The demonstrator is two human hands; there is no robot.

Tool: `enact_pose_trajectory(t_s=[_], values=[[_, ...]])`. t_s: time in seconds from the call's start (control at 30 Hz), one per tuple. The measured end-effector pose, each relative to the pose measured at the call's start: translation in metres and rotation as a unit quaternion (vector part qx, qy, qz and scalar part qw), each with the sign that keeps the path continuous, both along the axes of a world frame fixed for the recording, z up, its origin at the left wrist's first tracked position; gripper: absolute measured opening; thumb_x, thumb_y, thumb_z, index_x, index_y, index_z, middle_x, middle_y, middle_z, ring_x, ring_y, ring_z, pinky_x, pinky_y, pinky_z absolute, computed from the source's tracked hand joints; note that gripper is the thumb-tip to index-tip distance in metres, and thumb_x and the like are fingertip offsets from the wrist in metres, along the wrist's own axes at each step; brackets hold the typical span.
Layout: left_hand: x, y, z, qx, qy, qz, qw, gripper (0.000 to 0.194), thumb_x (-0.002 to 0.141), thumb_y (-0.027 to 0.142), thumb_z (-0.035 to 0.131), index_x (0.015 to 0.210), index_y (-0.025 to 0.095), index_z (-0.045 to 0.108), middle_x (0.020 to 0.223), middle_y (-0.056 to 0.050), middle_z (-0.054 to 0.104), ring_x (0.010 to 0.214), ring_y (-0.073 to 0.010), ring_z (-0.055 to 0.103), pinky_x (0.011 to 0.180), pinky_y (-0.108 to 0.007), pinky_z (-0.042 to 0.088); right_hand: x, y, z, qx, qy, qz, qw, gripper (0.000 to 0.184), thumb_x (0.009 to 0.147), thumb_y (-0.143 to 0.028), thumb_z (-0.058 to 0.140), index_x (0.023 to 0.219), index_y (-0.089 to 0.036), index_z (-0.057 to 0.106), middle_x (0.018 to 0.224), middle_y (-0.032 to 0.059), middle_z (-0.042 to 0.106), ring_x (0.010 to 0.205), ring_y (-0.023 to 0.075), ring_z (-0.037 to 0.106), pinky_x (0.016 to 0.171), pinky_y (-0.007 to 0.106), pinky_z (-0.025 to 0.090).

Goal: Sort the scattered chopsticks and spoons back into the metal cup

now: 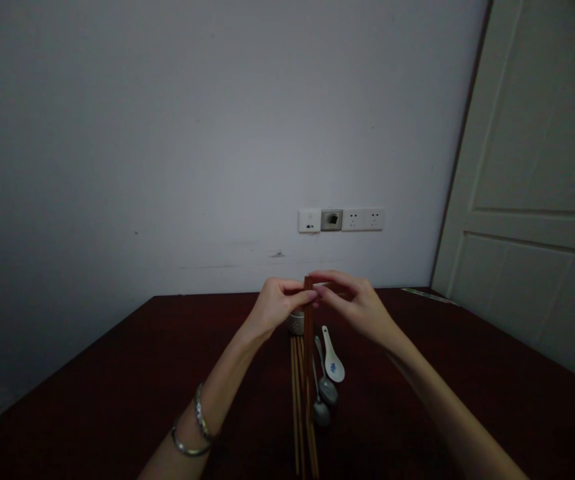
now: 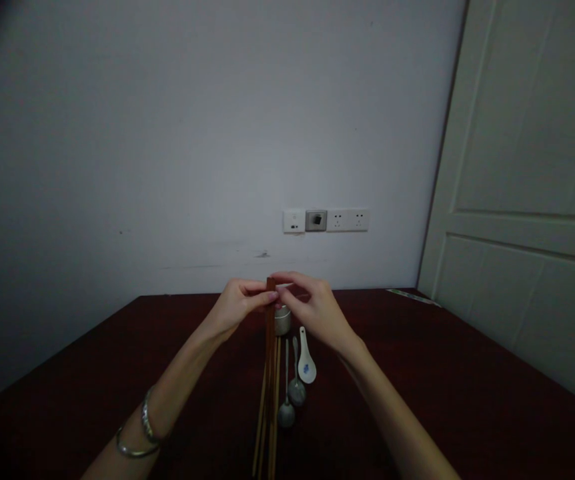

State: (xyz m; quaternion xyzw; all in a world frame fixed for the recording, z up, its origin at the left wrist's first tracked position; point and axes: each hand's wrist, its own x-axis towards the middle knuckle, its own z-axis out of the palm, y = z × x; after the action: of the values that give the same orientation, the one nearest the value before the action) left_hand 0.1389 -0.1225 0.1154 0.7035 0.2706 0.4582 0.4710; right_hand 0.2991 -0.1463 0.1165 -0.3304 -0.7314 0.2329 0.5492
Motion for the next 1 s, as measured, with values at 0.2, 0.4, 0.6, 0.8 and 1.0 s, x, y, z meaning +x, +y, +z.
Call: enact_pose_trajectory(t_s=[0.2,0.4,0.6,0.8,1.0], values=[[-0.009,0.008,0.004,-0.046,-0.038,0.049,0.997,0.023,0.062,0.028,0.07,0.076,0.01,0.069,0.069,-0.008,0.067,0.063,-0.0151,0.061,0.063,-0.029,0.049,0.002,0.019,-0.019,-0.288,0.062,0.157,0.943,0.04,0.062,-0.028,0.07,0.099,-0.012,0.064,0.092,0.0111,0.068,0.082,0.0199,0.064,0.076,0.036,0.052],[-0.015,0.022,0.0,-0.054,-0.082,0.076,0.992,0.022,0.058,0.027,0.073,0.071,0.01,0.068,0.066,-0.005,0.065,0.063,-0.0143,0.06,0.064,-0.03,0.05,-0.016,0.025,-0.04,-0.329,0.053,0.177,0.926,0.041,0.054,-0.034,0.075,0.088,-0.01,0.068,0.087,0.0112,0.069,0.08,0.0209,0.065,0.076,0.036,0.052],[-0.014,0.027,-0.003,-0.061,-0.093,0.089,0.99,0.02,0.058,0.024,0.072,0.071,0.009,0.068,0.066,-0.006,0.065,0.062,-0.014,0.06,0.063,-0.029,0.05,-0.029,0.027,-0.049,-0.31,0.077,0.145,0.936,0.042,0.054,-0.041,0.074,0.084,-0.012,0.07,0.081,0.0114,0.069,0.08,0.0214,0.065,0.074,0.035,0.051],[-0.012,0.029,-0.006,-0.068,-0.092,0.095,0.989,0.018,0.058,0.023,0.072,0.068,0.009,0.068,0.063,-0.005,0.064,0.061,-0.0138,0.06,0.061,-0.028,0.05,-0.029,0.031,-0.055,-0.303,0.082,0.133,0.94,0.039,0.055,-0.041,0.073,0.08,-0.011,0.071,0.075,0.01,0.069,0.073,0.0183,0.065,0.069,0.031,0.052],[-0.012,0.036,-0.012,-0.081,-0.087,0.085,0.989,0.021,0.058,0.025,0.073,0.069,0.008,0.067,0.063,-0.005,0.064,0.061,-0.0136,0.06,0.063,-0.029,0.049,-0.029,0.034,-0.058,-0.312,0.084,0.127,0.938,0.038,0.052,-0.04,0.074,0.075,-0.011,0.07,0.072,0.0095,0.069,0.069,0.0174,0.065,0.065,0.03,0.052]])
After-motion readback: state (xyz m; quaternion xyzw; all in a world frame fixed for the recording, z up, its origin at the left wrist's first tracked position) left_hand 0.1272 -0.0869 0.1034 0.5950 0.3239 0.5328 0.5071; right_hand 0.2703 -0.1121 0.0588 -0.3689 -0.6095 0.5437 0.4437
